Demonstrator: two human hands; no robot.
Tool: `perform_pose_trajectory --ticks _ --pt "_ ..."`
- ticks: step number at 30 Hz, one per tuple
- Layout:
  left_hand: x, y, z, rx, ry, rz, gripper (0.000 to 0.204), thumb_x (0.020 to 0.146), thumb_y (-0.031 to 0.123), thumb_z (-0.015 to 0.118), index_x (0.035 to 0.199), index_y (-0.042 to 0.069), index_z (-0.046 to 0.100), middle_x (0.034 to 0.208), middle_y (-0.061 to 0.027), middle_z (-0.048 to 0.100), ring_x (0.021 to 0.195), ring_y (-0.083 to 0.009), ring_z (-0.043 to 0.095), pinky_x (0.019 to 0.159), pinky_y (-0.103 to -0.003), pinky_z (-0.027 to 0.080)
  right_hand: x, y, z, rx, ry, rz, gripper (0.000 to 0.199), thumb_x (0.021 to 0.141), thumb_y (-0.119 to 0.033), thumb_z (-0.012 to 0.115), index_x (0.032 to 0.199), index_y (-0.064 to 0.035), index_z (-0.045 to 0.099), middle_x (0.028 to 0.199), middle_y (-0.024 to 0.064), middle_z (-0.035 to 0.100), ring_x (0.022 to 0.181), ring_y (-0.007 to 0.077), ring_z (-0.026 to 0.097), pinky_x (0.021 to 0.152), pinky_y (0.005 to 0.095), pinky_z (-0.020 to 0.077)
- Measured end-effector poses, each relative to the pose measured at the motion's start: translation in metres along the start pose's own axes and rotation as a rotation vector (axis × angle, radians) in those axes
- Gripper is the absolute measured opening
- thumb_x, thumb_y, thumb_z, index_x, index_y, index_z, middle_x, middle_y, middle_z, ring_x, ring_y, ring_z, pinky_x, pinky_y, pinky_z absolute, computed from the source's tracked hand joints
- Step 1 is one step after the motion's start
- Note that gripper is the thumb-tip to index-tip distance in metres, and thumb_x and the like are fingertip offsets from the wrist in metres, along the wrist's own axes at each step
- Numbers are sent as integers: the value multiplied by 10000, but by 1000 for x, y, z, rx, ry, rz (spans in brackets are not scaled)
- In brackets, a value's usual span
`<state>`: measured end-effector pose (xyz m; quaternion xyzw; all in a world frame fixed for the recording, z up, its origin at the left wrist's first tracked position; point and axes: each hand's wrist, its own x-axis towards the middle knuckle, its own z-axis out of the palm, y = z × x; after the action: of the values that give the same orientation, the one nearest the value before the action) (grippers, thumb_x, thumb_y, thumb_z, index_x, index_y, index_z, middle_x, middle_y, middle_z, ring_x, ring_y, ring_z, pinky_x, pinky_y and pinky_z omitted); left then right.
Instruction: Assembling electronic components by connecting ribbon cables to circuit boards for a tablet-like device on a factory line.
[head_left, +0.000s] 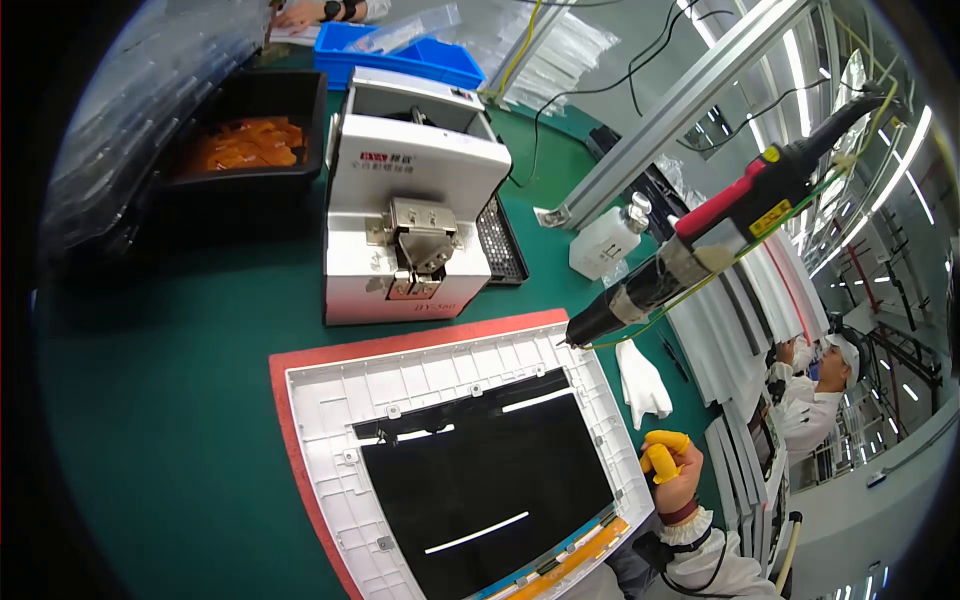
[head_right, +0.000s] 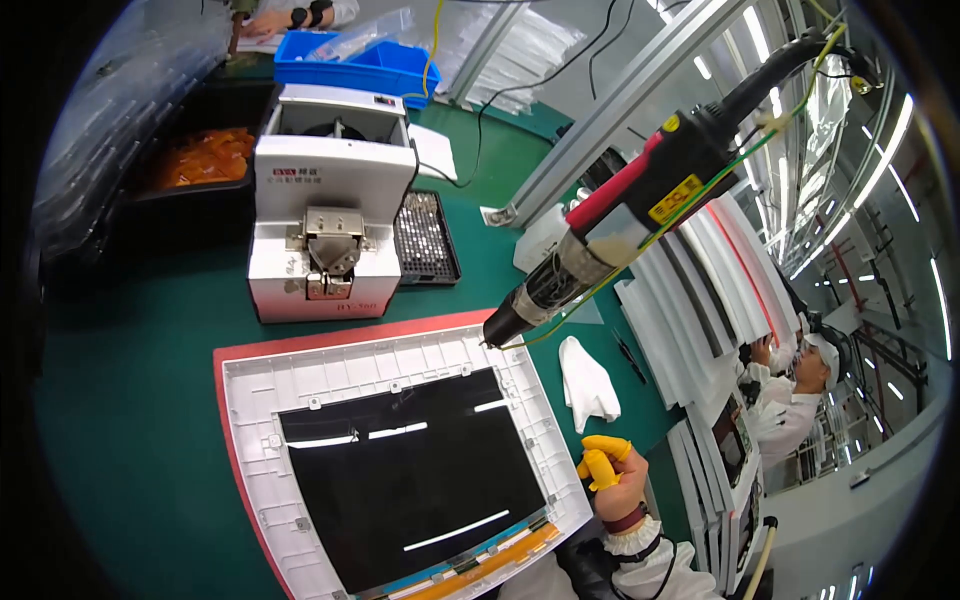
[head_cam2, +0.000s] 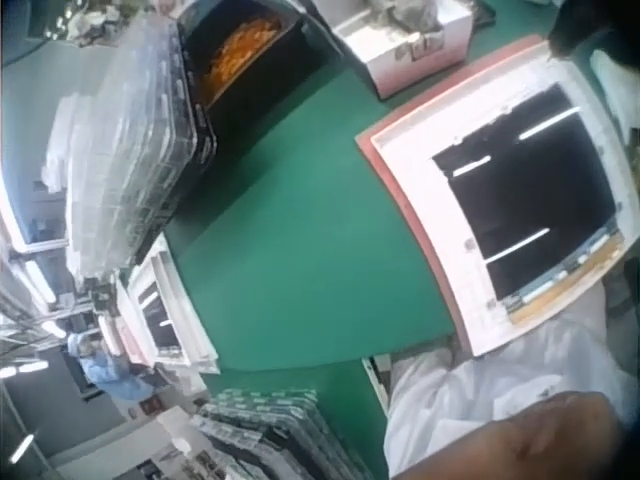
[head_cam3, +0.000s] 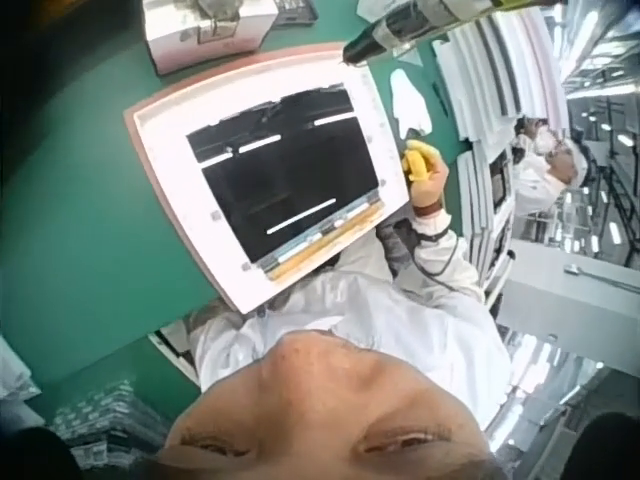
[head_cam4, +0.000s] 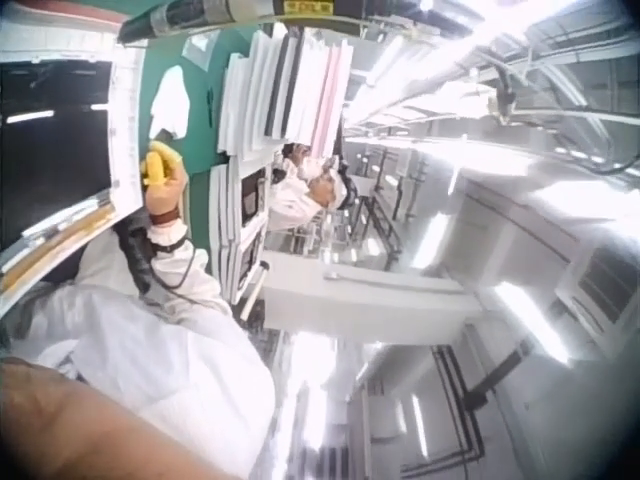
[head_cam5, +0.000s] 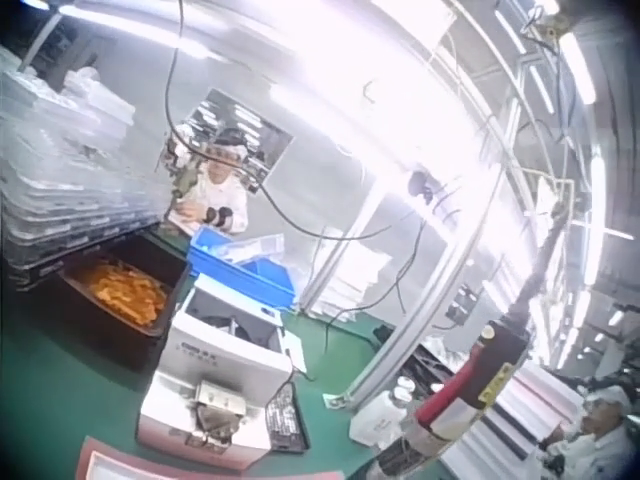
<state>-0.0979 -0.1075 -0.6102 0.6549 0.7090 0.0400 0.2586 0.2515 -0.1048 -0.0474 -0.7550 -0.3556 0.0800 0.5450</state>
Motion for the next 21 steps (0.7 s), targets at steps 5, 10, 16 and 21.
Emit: perform_pose_trajectory --ticks 5,10,16,21 --pt "-7 -14 2 -84 -66 -4 273 775 178 641 1037 108 619 1098 -164 616 982 -304 616 742 -391 505 3 4 2 28 -11 -11 128 901 -22 606 1015 26 635 752 58 634 623 113 605 568 223 462" --pt "22 -13 -3 -203 -36 -45 271 783 172 636 1045 104 619 1090 -159 621 975 -295 620 741 -381 505 -3 0 0 33 6 23 128 884 19 599 1006 35 632 738 60 629 612 121 604 555 226 456" --pt "40 -8 -9 -363 -12 -104 270 794 165 630 1055 99 620 1079 -154 628 966 -284 624 740 -369 505 -4 1 0 44 -11 20 119 887 -13 619 995 33 631 724 48 624 611 113 604 558 221 465" --pt "33 -31 -29 -453 -13 -156 269 803 159 625 1063 94 621 1070 -149 633 959 -275 628 739 -358 505 -5 3 -1 37 14 2 121 893 -22 616 998 37 632 749 51 625 622 115 607 576 224 480"
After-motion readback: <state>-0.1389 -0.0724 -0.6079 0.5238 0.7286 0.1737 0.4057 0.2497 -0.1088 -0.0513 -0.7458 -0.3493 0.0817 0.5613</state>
